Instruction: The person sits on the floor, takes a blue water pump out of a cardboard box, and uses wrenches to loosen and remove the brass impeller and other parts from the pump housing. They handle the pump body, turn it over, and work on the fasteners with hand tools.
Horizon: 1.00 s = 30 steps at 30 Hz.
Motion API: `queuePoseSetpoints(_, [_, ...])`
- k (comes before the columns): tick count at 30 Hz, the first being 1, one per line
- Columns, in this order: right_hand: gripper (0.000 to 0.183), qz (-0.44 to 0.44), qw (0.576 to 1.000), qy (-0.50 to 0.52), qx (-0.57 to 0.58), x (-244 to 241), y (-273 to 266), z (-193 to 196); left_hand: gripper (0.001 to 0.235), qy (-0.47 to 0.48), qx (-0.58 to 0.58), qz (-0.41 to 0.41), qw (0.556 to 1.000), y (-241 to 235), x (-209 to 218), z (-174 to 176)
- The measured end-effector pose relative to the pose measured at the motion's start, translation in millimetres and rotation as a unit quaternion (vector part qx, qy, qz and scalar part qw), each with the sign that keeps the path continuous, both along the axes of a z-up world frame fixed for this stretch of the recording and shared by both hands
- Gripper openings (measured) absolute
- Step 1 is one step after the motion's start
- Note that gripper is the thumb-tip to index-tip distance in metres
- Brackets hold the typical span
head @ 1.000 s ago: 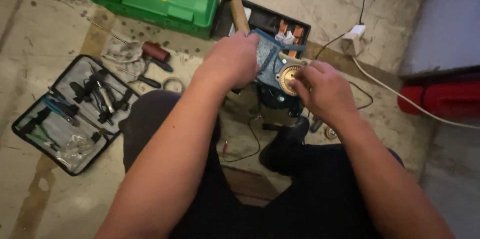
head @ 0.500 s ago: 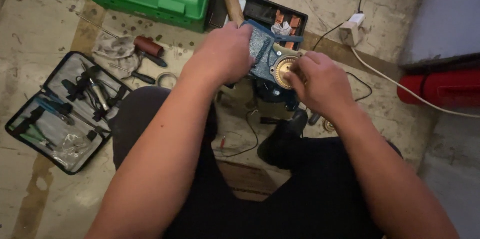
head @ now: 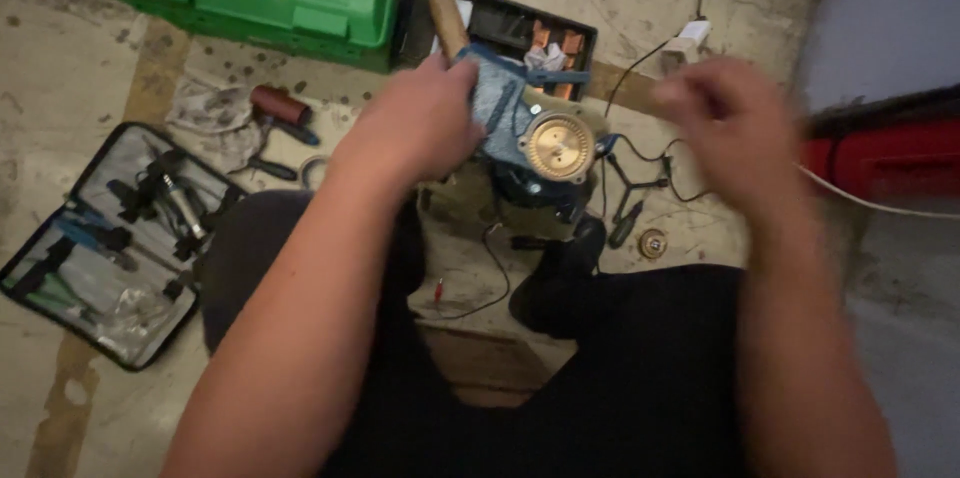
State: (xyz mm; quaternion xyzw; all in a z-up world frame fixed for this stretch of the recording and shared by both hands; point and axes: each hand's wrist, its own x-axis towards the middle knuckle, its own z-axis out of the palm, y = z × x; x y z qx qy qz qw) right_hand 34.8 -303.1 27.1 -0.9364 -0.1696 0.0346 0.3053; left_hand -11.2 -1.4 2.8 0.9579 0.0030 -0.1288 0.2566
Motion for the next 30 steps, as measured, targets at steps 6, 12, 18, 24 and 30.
queuePoseSetpoints(6, [0.023, -0.21, 0.975, 0.013, -0.068, -2, -145, -14, 0.044, -0.034, 0.037, -0.057, 0.997, 0, -10, -5])
queuePoseSetpoints(12, [0.035, -0.28, 0.914, 0.265, 0.13, 9, -162, -30, 0.048, -0.081, 0.015, -0.111, 0.99, -32, -16, 25])
queuePoseSetpoints(18, [0.031, -0.33, 0.893, 0.271, 0.143, 25, -171, -79, 0.042, -0.073, 0.023, -0.15, 0.986, -60, -14, 19])
queuePoseSetpoints(24, [0.022, -0.294, 0.924, 0.238, -0.047, -26, -215, -279, 0.052, -0.038, 0.052, -0.154, 0.986, -66, -9, 7])
queuePoseSetpoints(30, [0.01, -0.26, 0.859, 0.441, -0.023, -158, -196, -403, 0.062, 0.042, 0.122, -0.186, 0.974, -45, -5, -13])
